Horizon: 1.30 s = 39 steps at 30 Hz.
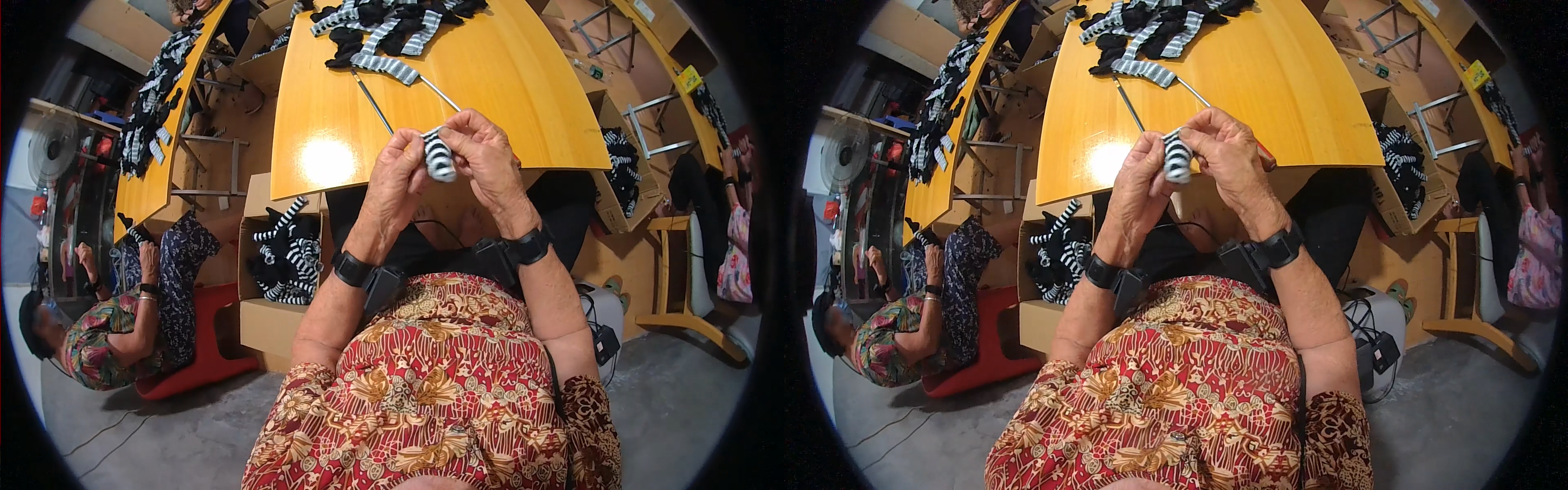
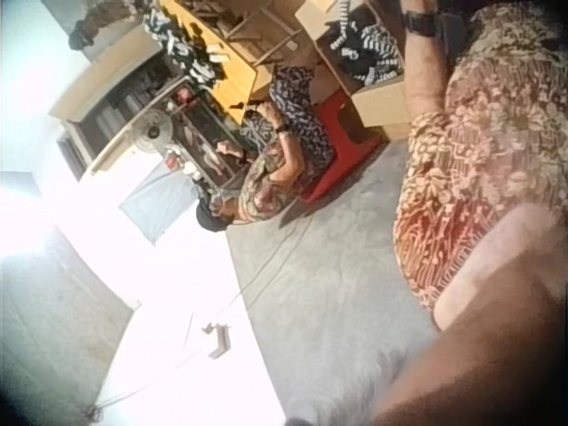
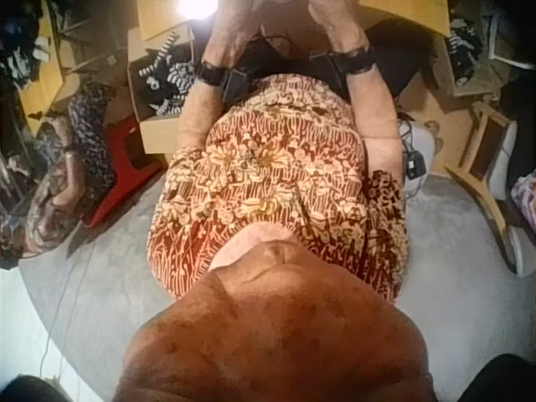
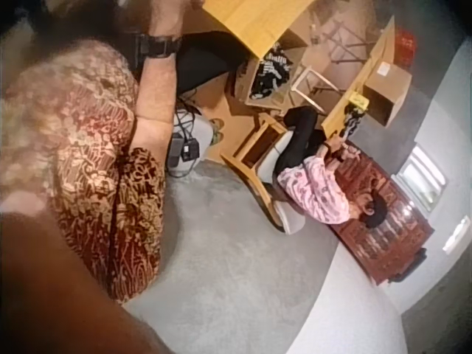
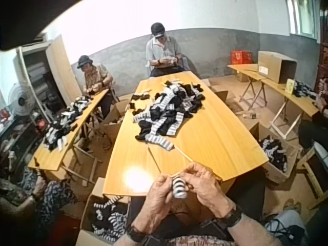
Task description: The person uses a red-handled metal tool to pull the toe of a black and white striped sock over the tool's shaft, turning the sock inside out. They then remove the sock and repeat the process with another sock from a pile on the table.
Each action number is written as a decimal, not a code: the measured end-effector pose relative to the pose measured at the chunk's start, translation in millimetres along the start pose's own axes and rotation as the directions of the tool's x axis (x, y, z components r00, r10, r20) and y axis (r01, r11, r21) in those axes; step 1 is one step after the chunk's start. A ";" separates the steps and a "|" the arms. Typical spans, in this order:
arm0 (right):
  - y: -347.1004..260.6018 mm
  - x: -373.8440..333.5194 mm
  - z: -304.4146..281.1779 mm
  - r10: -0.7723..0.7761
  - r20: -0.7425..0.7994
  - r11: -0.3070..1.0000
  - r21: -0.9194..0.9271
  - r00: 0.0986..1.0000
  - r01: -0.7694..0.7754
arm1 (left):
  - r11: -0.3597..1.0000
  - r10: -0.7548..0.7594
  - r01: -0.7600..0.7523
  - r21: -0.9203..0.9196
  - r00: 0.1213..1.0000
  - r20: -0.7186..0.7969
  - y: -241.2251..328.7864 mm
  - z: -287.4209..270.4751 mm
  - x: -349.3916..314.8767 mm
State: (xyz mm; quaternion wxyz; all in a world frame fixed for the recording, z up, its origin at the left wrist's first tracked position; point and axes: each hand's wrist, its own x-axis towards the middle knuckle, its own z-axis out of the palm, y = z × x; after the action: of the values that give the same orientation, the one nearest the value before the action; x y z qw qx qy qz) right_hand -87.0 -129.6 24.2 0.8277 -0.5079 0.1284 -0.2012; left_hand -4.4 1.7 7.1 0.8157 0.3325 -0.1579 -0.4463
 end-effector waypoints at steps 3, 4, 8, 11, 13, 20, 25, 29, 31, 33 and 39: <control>5.1 8.2 -3.6 -0.017 0.013 0.998 0.067 1.000 0.016 | 0.998 -0.046 0.044 0.035 0.996 0.078 1.3 -0.4 0.0; 5.3 8.7 -4.6 -0.004 0.019 0.997 0.073 1.000 0.002 | 0.999 -0.047 0.045 0.024 0.995 0.086 2.1 -1.5 -1.0; -3.5 3.6 -5.2 0.058 0.145 0.993 0.097 0.988 -0.073 | 0.997 0.034 -0.033 0.069 0.999 -0.011 7.0 -3.5 -4.3; -2.4 -1.7 -11.0 0.104 0.186 0.995 -0.012 0.977 -0.104 | 0.977 0.107 -0.093 0.190 0.992 -0.063 6.7 -8.7 -2.4; -6.0 -2.3 -6.8 0.113 0.146 0.984 -0.155 0.983 -0.090 | 0.958 0.163 -0.138 0.253 0.983 -0.081 4.3 -8.6 -1.7; 1.0 -2.5 20.0 -0.271 -0.008 0.910 -0.329 0.963 0.254 | 0.993 0.027 -0.020 -0.115 0.998 0.057 6.6 1.8 -7.0; -4.4 -1.7 24.1 -0.147 0.015 0.985 -0.089 0.989 0.148 | 0.996 0.082 -0.084 0.027 0.994 0.067 9.7 15.4 -13.5; -0.4 -2.0 26.3 -0.208 0.063 0.963 -0.161 0.976 0.216 | 0.937 0.134 -0.155 0.315 0.987 0.086 10.0 39.6 -23.5; 1.2 -3.6 22.0 -0.260 0.116 0.944 -0.179 0.959 0.278 | 0.915 0.029 -0.094 0.393 0.986 0.167 21.4 40.9 -28.5; -6.9 -4.0 21.3 -0.260 0.175 0.905 -0.299 0.950 0.303 | 0.917 -0.038 -0.050 0.396 0.977 0.211 27.7 38.0 -27.2; -3.4 -7.3 26.6 -0.142 0.137 0.961 -0.218 0.980 0.170 | 1.000 -0.008 0.007 0.005 0.993 0.114 11.6 21.8 -21.0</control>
State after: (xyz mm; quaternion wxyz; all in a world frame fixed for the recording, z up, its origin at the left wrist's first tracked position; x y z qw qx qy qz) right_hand -83.1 -106.7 39.3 0.7515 -0.6195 0.0602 -0.2189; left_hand -20.8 14.8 31.7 0.8029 0.3089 -0.2041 -0.4672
